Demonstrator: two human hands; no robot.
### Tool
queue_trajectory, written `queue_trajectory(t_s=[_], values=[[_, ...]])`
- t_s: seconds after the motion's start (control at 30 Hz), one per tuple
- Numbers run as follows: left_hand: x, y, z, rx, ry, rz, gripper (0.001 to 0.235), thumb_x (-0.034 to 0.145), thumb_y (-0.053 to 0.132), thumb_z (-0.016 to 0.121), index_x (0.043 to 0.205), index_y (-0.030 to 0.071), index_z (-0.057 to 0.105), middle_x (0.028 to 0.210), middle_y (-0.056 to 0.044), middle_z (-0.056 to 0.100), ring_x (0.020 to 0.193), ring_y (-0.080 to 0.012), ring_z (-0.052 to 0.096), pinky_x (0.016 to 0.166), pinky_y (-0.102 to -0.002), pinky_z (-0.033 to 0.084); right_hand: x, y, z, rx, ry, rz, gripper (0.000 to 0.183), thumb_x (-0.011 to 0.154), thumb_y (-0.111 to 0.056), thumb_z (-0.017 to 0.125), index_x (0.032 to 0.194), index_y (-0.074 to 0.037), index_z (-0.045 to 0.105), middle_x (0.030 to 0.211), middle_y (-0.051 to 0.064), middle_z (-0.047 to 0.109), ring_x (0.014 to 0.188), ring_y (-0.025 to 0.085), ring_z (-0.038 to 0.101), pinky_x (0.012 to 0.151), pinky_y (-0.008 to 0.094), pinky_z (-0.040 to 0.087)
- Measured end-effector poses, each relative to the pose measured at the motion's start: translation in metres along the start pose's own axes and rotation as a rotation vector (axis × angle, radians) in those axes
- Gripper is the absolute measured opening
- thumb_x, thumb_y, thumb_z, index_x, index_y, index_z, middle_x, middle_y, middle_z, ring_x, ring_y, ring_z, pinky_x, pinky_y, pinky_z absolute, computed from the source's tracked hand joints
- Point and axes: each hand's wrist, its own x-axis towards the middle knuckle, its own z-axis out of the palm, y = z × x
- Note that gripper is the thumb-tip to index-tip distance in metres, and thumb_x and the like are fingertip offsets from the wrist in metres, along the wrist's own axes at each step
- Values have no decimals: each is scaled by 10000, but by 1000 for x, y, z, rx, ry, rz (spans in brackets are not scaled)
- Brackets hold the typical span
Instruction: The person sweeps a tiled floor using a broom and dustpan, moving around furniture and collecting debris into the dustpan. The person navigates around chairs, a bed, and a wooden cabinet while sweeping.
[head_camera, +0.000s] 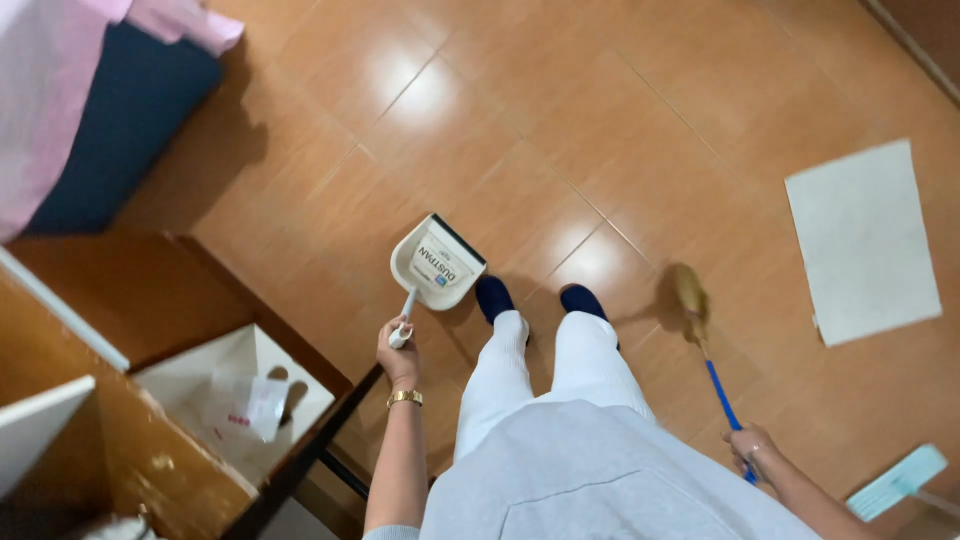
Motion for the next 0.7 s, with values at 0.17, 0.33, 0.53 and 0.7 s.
queue_trajectory(t_s=[0.17, 0.33, 0.53, 0.7], values=[[33, 15, -10, -5, -35, -212, 160, 842, -37, 765, 800, 88, 673, 1079, -50, 694, 1014, -181, 661, 824, -246, 550, 26, 2, 108, 501, -153, 34, 221, 881, -79, 633, 727, -17, 488, 486, 167, 447, 362, 308, 473, 350, 436, 376], [55, 19, -16, 334, -154, -76, 245, 835, -28, 824, 854, 152, 659, 1077, -18, 756, 1075, -184, 699, 950, -318, 563, 49, -96, 233, 1024, -434, -226, 207, 792, -123, 767, 817, -6, 598, 572, 135, 537, 447, 252, 594, 404, 399, 522], [53, 62, 4, 409, -220, -62, 204, 845, -15, 797, 843, 135, 659, 1086, -61, 761, 1060, -203, 705, 898, -336, 589, -35, -272, 314, 481, -472, 14, 472, 910, -11, 651, 1372, -87, 587, 587, 138, 554, 327, 166, 466, 268, 340, 417], [58, 73, 16, 414, -214, -83, 96, 917, 136, 770, 885, 171, 688, 1078, -32, 764, 1036, -161, 712, 907, -324, 567, -65, -263, 215, 423, -463, -130, 701, 906, -75, 699, 1546, -160, 426, 648, 87, 513, 365, 123, 474, 254, 276, 403]])
